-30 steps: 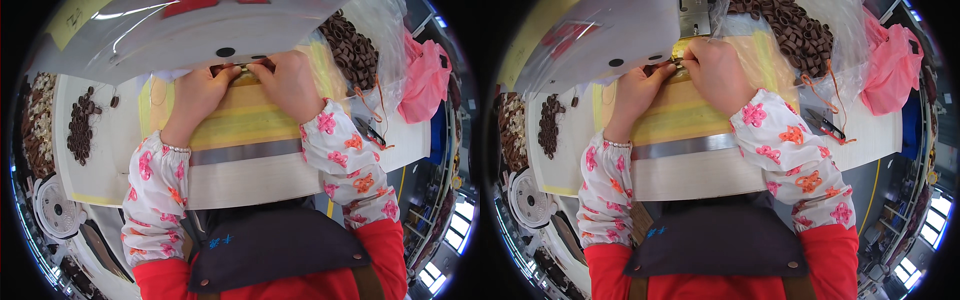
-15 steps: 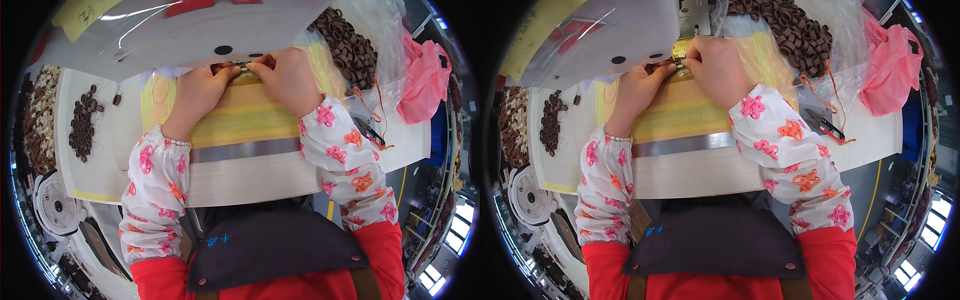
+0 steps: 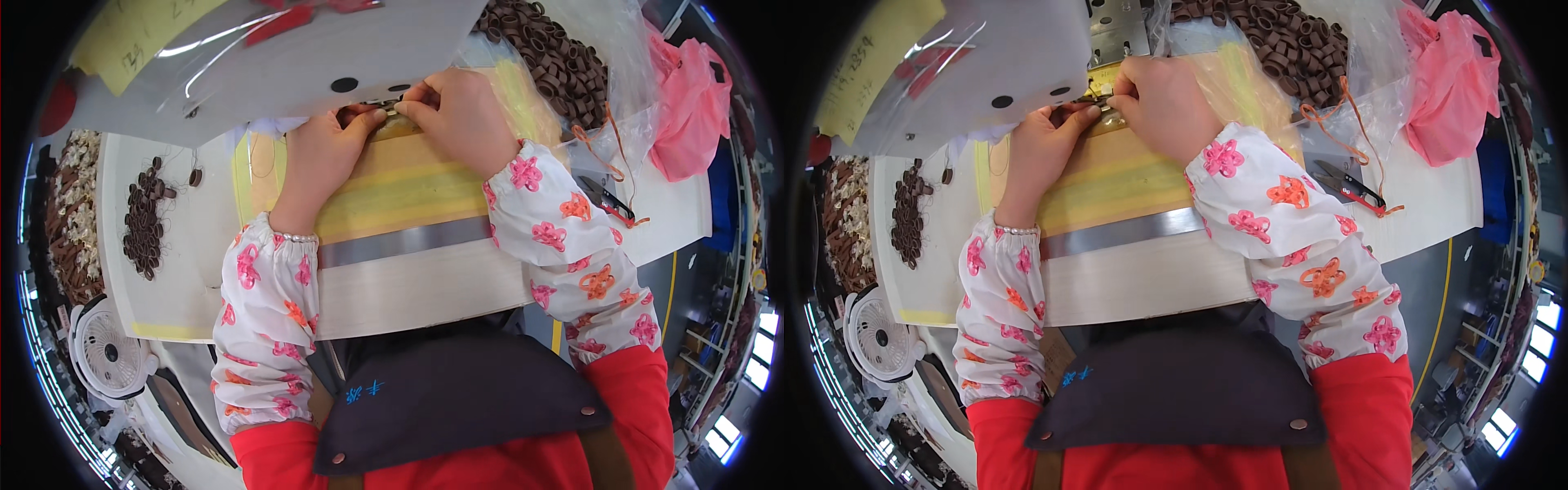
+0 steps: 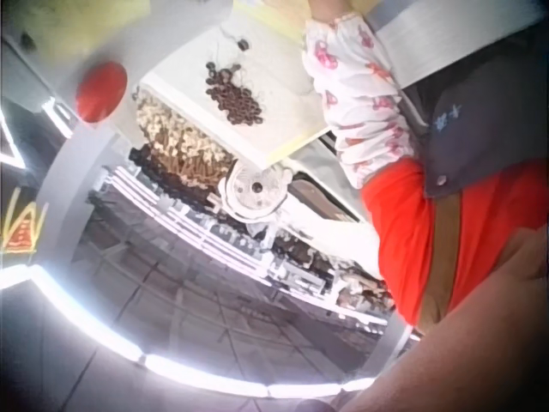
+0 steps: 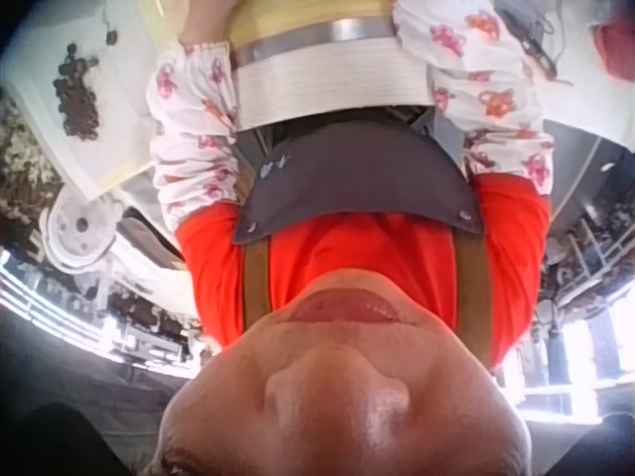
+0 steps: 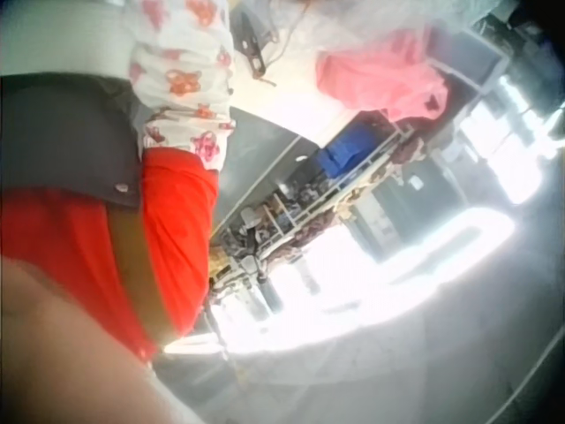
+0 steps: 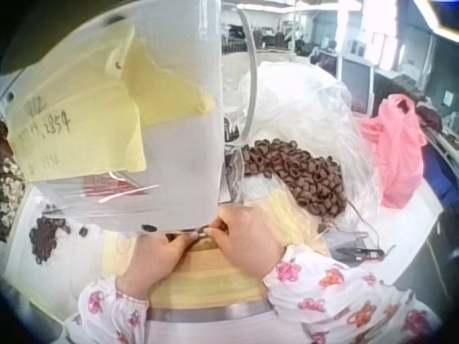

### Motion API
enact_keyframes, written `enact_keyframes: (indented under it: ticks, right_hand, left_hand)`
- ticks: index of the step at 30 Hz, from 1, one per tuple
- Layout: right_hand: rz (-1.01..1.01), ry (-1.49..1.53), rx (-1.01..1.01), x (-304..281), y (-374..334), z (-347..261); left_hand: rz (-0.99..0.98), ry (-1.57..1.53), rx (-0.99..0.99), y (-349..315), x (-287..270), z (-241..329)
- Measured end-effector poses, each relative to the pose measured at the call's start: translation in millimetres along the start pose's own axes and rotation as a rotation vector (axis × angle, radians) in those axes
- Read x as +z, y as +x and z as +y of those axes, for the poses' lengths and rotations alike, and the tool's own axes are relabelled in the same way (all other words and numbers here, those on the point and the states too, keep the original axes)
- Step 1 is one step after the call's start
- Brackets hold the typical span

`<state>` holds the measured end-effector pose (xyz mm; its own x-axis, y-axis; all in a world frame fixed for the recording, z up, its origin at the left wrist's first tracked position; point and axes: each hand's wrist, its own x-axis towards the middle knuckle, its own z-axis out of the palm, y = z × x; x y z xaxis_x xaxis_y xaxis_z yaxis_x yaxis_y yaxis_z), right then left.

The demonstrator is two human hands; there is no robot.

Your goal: The recorder is assembling small leather loops or strap components by threading leather cord through them at a workbench using a specialized machine.

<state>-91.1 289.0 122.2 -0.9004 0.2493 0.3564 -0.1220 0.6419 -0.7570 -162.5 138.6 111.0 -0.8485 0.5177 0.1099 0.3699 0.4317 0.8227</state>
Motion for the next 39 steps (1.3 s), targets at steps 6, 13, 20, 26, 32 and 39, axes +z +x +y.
enact_keyframes:
  ticks: [6, 13, 20, 26, 32, 39]
  right_hand:
    - [0.013, -0.039, -0.067, 1, -1, 10]
    - [-0.184, -0.012, 0.087, -1, -15, -4]
    - [-0.201, 0.156, 0.074, -8, -27, -13]
    - [-0.408, 0.187, -0.098, -22, -49, -34]
    - [-0.529, 0.475, 0.443, -23, 4, -9]
    - [-0.432, 0.373, 0.433, -13, 0, -17]
  left_hand:
    - [-0.021, 0.441, 0.131, -3, -12, 5]
    - [-0.114, 0.279, 0.524, -43, -5, 18]
    - [-0.044, 0.027, 0.5, -25, -12, 24]
    - [-0.334, 0.127, 0.586, -6, -19, 2]
    - [-0.288, -0.149, 0.153, -12, -23, 16]
    - [-0.198, -0.138, 0.037, -14, -16, 11]
